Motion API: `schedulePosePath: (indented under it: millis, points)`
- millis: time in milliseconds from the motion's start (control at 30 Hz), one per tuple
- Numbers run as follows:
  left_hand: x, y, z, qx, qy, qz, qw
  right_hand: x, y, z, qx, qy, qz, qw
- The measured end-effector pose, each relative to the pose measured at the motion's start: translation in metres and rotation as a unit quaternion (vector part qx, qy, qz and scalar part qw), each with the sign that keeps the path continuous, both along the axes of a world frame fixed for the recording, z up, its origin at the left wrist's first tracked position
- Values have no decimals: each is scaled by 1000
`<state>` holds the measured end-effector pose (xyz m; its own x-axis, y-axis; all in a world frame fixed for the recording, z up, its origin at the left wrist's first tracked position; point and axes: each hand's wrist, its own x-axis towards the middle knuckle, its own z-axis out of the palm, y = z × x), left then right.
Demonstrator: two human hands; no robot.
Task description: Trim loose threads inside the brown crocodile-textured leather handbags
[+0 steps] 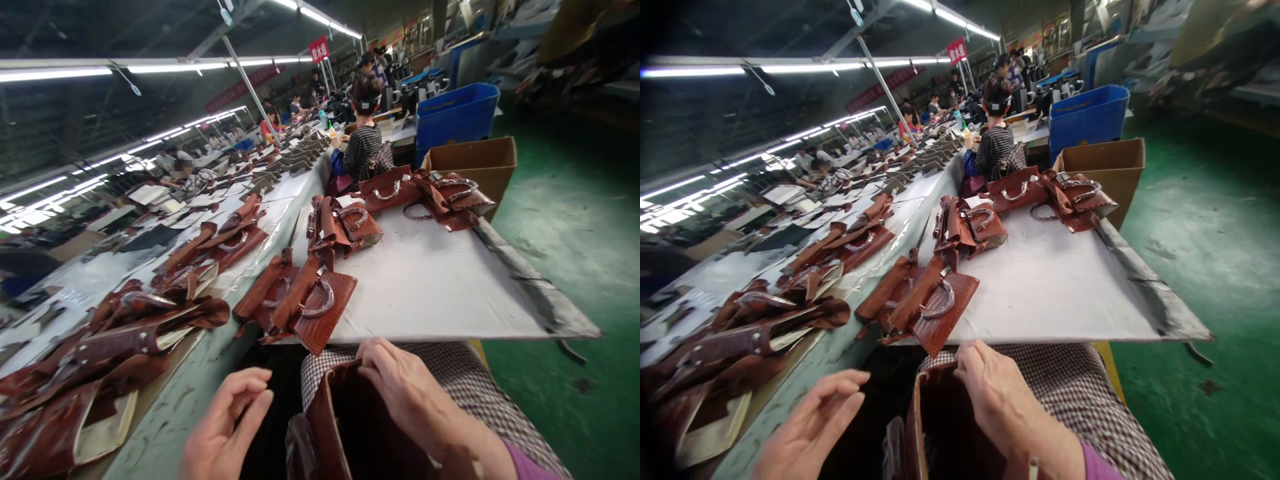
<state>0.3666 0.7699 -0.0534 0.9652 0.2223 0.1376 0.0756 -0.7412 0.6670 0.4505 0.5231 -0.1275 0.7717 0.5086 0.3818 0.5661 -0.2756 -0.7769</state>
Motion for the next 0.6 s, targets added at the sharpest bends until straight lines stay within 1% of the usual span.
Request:
schedulePosePath:
  millis: [67, 100, 133, 200, 267, 333, 467, 600]
  points:
    - [14, -24, 22, 23, -21, -110, 993, 0, 9, 1, 18, -7, 2, 1000]
    - [23, -36, 32, 53, -18, -181, 982, 0, 13, 1, 29, -8, 1, 1000]
    - [31, -47, 39, 76, -12, -219, 973, 0, 16, 1, 45, -10, -3, 999]
    - [45, -63, 46, 120, 18, -240, 963, -1, 20, 0, 83, -12, -12, 996]
    - [55, -69, 45, 158, 61, -241, 956, -2, 22, -2, 115, -13, -18, 993]
    - [60, -69, 42, 187, 98, -255, 944, -3, 22, -3, 129, -12, -23, 991]
    - [64, -65, 39, 203, 126, -279, 930, -2, 22, -4, 134, -15, -21, 991]
    - [68, -65, 41, 189, 145, -278, 931, -1, 20, 2, 136, -10, 6, 991]
